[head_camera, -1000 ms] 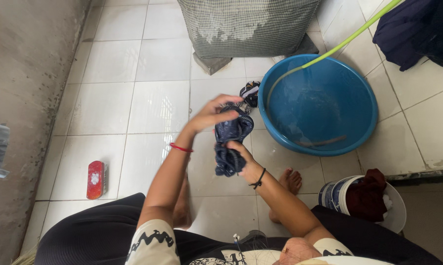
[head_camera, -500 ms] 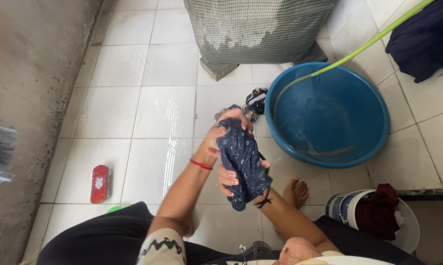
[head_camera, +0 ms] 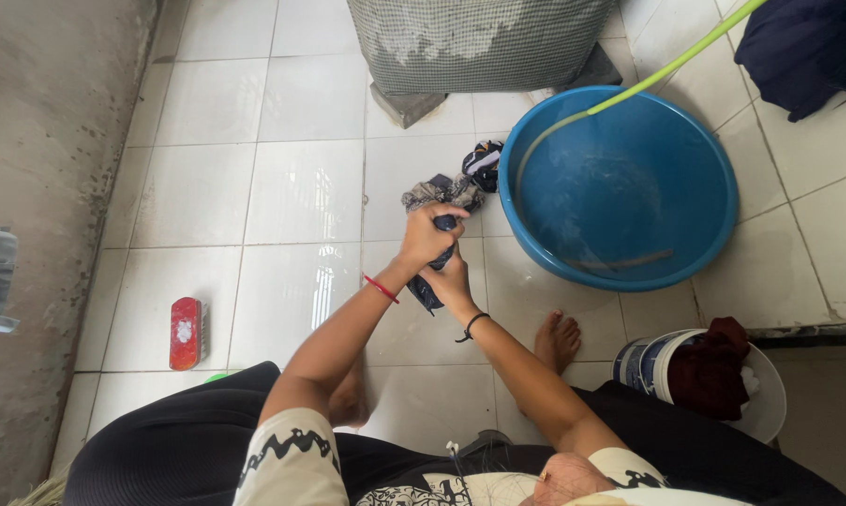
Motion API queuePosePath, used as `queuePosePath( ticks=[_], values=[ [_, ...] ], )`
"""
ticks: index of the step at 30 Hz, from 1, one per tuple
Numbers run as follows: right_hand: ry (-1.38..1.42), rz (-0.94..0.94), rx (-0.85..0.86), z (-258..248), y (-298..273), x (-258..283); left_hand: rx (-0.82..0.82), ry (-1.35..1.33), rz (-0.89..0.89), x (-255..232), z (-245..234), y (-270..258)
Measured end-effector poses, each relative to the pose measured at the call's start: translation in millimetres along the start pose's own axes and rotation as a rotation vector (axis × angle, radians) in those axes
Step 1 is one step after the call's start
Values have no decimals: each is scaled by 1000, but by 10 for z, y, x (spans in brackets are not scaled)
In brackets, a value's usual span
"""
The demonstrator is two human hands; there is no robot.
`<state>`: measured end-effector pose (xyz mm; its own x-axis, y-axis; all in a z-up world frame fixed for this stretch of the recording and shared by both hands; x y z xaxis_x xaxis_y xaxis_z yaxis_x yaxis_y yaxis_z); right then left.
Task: The person sits on a tiled floor and hand-washes several pieces of clothing. They repeatedly dip items into a blue basin filled with water, scrub them by hand, wring them out, and place them into a white bucket. The process is repeated for multiple garments including a maroon cloth, a dark blue item, and a light blue patterned cloth.
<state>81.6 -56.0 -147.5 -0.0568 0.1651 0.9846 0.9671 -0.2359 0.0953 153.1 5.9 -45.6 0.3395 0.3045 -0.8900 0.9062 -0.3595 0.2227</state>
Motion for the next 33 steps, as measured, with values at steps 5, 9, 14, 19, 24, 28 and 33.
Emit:
queuePosePath(
  ticks=[5, 9, 14, 19, 24, 28, 33],
  values=[
    [410, -15, 187, -44, -191, 250, -243, -36, 126, -578, -311, -116],
    [1061, 195, 215, -93, -253, 417, -370, 31, 493, -1313, -504, -367],
    [1415, 299, 427, 23, -363, 1262, -287, 185, 889, -2024, -527, -716],
    [1704, 355, 825, 311, -670, 1437, -132, 484, 1380, -2326, -372, -1128],
    [1929, 983, 508, 549, -717, 699, -57, 514, 1461, -2259, -332, -1314],
    [1731, 769, 583, 284, -515, 1122, -162, 523, 1474, -2241, -350, -1487],
    [1661, 606, 329, -81, -209, 1401, -298, 386, 1339, -2151, -435, -1553]
  ],
)
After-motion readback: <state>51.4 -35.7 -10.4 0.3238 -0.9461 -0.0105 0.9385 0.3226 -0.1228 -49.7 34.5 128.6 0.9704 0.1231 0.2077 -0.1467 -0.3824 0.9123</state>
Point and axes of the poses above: each hand's wrist, its own y-axis towards the middle knuckle, its own z-axis out of the palm, x = y × z, the point moved 9 cm from there along y, towards the middle knuckle, and after that the axes turned 1 degree about -z, right-handed, at the moved point
